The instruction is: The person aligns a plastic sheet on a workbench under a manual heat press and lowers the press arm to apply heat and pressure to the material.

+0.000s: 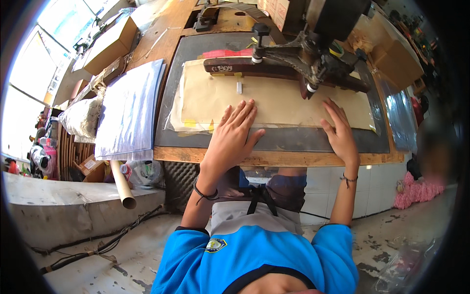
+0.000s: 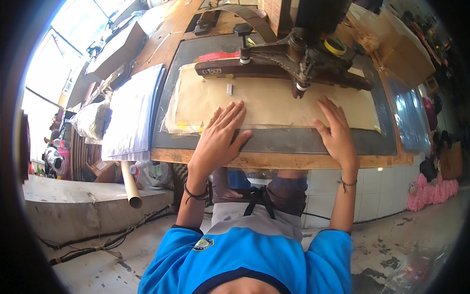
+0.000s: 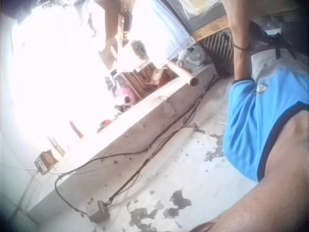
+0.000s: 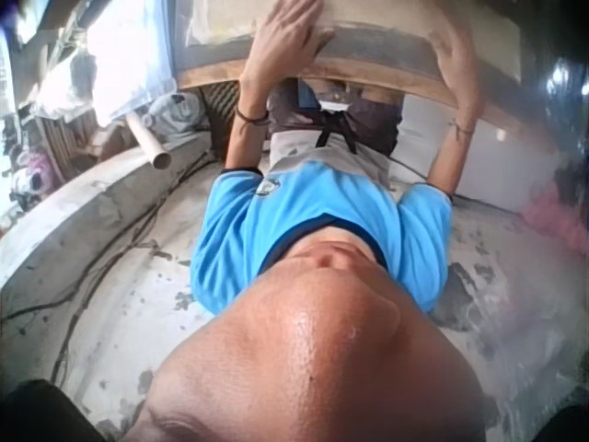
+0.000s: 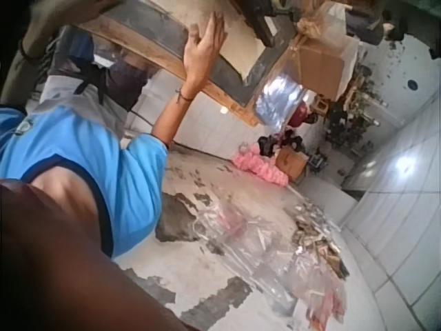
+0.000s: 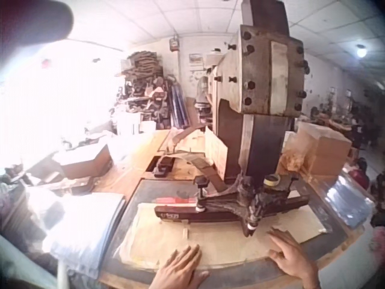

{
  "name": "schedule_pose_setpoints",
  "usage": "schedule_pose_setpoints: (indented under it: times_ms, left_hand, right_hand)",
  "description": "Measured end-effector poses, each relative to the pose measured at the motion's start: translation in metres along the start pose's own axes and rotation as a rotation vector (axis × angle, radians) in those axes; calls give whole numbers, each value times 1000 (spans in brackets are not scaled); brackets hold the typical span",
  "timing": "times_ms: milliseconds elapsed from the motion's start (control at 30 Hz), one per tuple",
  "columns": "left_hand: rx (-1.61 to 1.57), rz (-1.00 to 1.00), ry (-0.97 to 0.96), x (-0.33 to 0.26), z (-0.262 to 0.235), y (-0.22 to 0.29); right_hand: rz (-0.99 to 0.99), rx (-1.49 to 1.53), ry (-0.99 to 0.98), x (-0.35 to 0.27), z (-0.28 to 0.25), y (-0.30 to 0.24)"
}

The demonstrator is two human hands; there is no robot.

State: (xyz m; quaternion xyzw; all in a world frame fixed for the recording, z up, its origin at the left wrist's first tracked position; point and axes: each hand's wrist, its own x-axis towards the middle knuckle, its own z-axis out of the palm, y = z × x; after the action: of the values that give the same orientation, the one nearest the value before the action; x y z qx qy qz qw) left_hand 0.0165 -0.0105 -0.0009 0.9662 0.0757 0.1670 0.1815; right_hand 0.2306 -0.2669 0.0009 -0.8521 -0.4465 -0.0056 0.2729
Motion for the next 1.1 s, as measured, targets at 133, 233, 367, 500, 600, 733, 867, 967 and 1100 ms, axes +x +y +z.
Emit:
schedule_pose_setpoints:
  times_ms: [133,233,367,500,600,733,867,967,1100]
  left_hand:
    - [-6,0,30,3,0,-1]
    - [-24,-28,35,1,1,-2]
    - [-16,-34,45,1,2,-1]
    - [-41,-32,64,-2,-1,-1]
    - [-101,-14,38,-9,-7,0]
    - [-83,-8,45,-15,-9,2]
    - [-68,-3,82,-16,-7,3]
    - [-151,-3,125,-18,-10,4]
    - [-193,-24,131,-23,-5,0]
  right_hand:
    - [-19,16,-1,-7,-5,12]
    - [-49,6,-9,-4,-3,12]
    - [-67,63,48,-5,-4,14]
    - [76,187,140,-11,-11,8]
    - [90,152,163,-27,-15,10]
    - [-9,4,140,-35,-15,14]
    - [1,59,155,-35,-15,10]
    - [72,157,209,-39,-15,9]
    - [75,102,210,-38,-13,10]
